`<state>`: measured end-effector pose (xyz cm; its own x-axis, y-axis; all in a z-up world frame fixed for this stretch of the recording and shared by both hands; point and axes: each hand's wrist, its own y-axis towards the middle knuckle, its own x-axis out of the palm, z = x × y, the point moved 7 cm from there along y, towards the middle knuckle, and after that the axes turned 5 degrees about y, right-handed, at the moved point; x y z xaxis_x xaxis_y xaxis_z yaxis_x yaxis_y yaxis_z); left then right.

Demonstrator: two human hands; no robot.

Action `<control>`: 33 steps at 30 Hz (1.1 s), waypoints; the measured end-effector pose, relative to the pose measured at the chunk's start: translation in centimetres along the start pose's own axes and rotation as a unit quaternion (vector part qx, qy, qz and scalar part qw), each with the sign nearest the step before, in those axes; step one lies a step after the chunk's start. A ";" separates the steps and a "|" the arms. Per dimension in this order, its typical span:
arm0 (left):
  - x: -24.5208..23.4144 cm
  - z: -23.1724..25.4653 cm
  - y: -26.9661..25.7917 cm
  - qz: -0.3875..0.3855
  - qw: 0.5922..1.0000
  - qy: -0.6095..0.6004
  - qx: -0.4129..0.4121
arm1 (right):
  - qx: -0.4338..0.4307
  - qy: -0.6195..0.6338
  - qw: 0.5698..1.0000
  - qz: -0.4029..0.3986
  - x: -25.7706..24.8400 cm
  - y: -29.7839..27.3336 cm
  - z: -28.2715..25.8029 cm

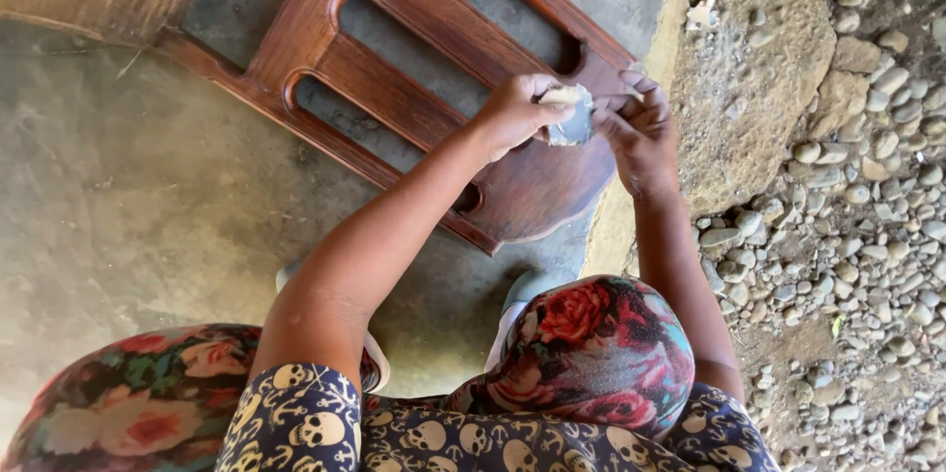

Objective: Sanding and polishing the wooden backrest of a chair by hand.

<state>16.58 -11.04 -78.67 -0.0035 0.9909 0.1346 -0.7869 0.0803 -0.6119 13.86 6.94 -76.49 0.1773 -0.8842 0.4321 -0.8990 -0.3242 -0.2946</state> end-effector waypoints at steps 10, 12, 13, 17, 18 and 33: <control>-7.3 4.6 8.6 0.299 0.831 0.419 0.212 | 0.292 -0.626 0.723 -0.022 4.0 6.5 2.2; -5.0 3.6 11.5 0.314 0.765 0.489 0.276 | 0.323 -0.627 0.709 -0.005 2.5 7.3 3.4; -3.1 1.3 14.0 0.271 0.791 0.451 0.313 | 0.321 -0.609 0.726 -0.005 1.9 7.4 3.7; -0.3 -1.3 12.7 0.173 0.601 0.613 0.483 | 0.341 -0.607 0.717 -0.018 1.2 8.2 4.9; -3.0 -0.7 13.3 0.170 0.604 0.613 0.481 | 0.344 -0.606 0.717 -0.018 1.1 8.2 4.9; -17.1 9.5 12.6 0.071 0.937 0.328 0.092 | 0.349 -0.645 0.679 -0.027 0.6 8.9 6.0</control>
<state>0.89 -27.96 -81.24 0.2164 0.8480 -0.4838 -0.9006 -0.0179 -0.4343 8.32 1.46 -83.94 0.8109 -0.2768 -0.5156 -0.5478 -0.0490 -0.8352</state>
